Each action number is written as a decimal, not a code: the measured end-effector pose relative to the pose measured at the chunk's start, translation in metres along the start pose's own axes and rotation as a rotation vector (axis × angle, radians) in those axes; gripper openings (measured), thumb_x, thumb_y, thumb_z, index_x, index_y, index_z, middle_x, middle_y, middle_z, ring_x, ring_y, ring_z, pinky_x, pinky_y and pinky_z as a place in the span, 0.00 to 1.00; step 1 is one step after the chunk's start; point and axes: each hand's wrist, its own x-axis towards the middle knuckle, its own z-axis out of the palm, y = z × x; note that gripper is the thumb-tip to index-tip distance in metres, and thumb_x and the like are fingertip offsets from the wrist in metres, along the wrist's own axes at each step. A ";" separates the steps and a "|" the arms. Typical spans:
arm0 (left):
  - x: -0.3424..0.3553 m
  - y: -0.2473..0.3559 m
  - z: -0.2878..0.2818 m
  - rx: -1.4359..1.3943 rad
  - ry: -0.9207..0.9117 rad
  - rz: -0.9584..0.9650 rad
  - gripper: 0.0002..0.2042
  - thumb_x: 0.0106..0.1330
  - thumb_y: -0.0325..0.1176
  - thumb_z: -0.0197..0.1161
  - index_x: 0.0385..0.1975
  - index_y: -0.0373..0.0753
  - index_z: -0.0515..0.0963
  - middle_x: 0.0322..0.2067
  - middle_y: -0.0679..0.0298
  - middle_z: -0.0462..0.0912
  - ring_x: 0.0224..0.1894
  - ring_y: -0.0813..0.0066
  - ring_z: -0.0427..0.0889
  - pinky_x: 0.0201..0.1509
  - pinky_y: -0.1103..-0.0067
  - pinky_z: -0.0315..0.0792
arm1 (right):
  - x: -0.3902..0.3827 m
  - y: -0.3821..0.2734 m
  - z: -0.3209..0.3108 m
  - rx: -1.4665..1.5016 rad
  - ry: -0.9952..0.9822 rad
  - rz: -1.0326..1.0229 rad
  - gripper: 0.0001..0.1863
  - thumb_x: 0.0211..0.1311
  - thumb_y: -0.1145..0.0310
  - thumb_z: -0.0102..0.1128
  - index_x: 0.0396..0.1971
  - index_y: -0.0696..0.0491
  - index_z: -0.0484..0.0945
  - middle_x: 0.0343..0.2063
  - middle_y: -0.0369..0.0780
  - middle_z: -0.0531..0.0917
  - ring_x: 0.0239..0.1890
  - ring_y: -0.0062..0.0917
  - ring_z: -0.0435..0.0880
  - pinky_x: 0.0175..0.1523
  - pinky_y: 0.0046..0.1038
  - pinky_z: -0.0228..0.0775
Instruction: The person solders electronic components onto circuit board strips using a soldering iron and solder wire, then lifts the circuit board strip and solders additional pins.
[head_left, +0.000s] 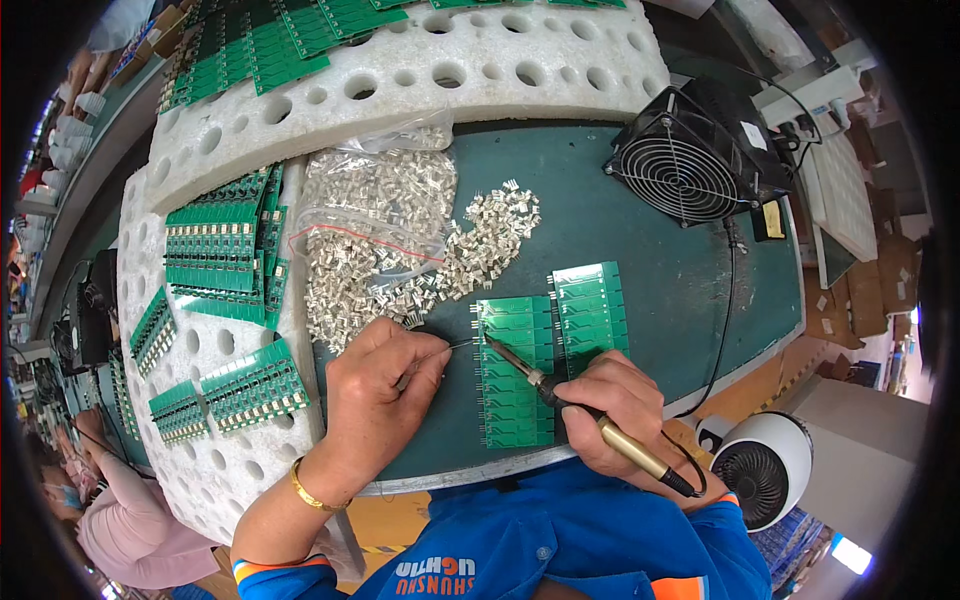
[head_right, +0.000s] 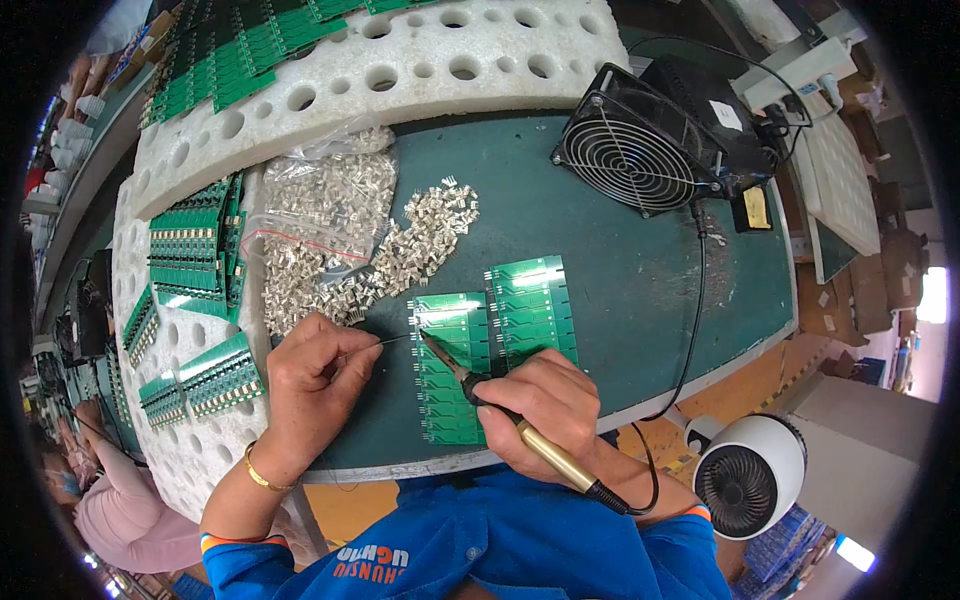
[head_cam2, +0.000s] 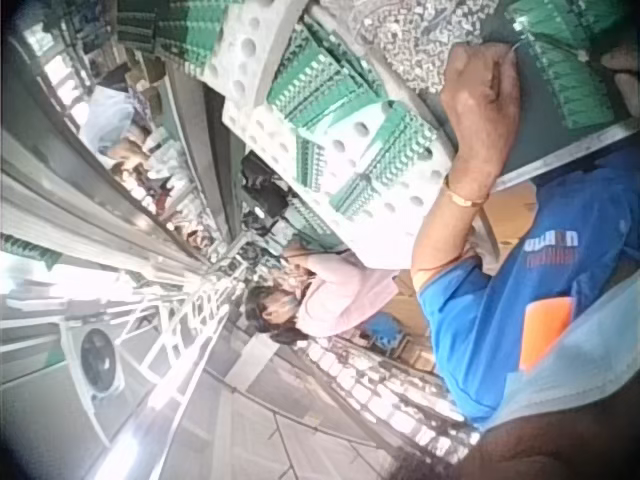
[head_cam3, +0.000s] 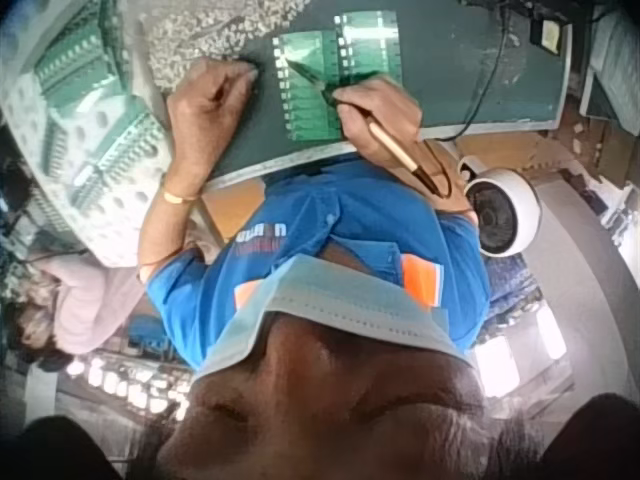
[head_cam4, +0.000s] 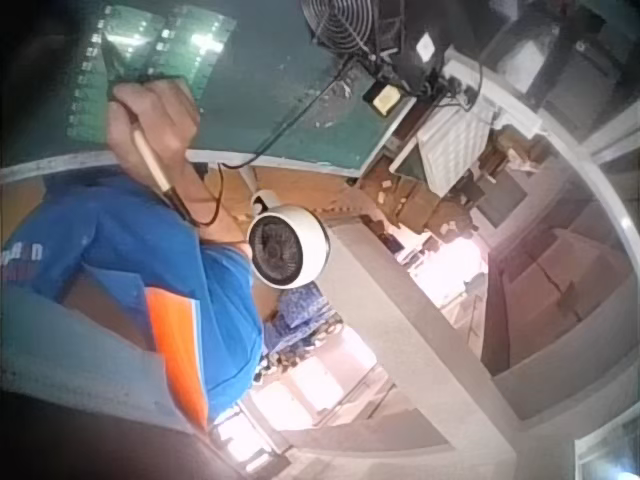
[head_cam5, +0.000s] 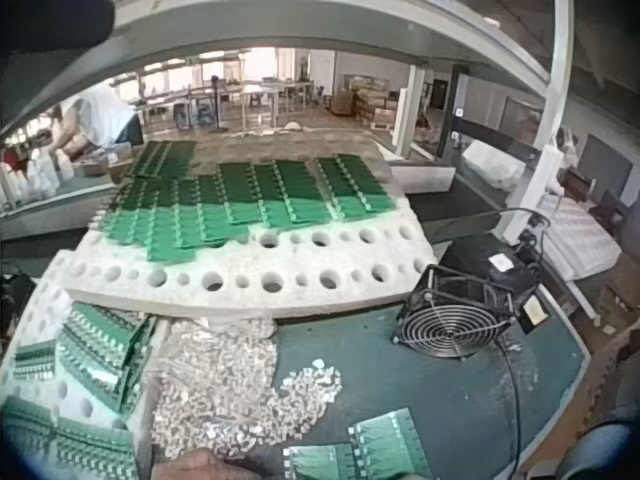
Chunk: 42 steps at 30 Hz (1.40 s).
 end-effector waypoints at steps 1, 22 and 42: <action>0.001 0.001 0.000 -0.002 0.008 0.003 0.05 0.56 0.20 0.71 0.30 0.37 0.85 0.23 0.64 0.78 0.22 0.77 0.74 0.27 0.80 0.68 | 0.000 0.000 0.000 -0.001 0.006 0.001 0.11 0.46 0.75 0.70 0.32 0.58 0.83 0.23 0.41 0.82 0.22 0.32 0.79 0.30 0.30 0.71; 0.002 -0.005 0.004 -0.005 -0.003 0.030 0.06 0.55 0.19 0.71 0.30 0.36 0.84 0.23 0.63 0.78 0.22 0.75 0.76 0.26 0.79 0.69 | 0.002 0.001 0.000 0.014 0.006 0.008 0.11 0.45 0.77 0.69 0.32 0.58 0.83 0.22 0.41 0.82 0.20 0.31 0.79 0.29 0.30 0.71; 0.000 -0.004 0.005 -0.005 -0.008 0.018 0.05 0.55 0.20 0.72 0.29 0.36 0.85 0.22 0.65 0.76 0.22 0.77 0.73 0.26 0.80 0.67 | -0.005 0.001 0.002 -0.034 -0.030 -0.107 0.12 0.57 0.66 0.69 0.35 0.59 0.82 0.22 0.40 0.80 0.19 0.30 0.76 0.28 0.30 0.67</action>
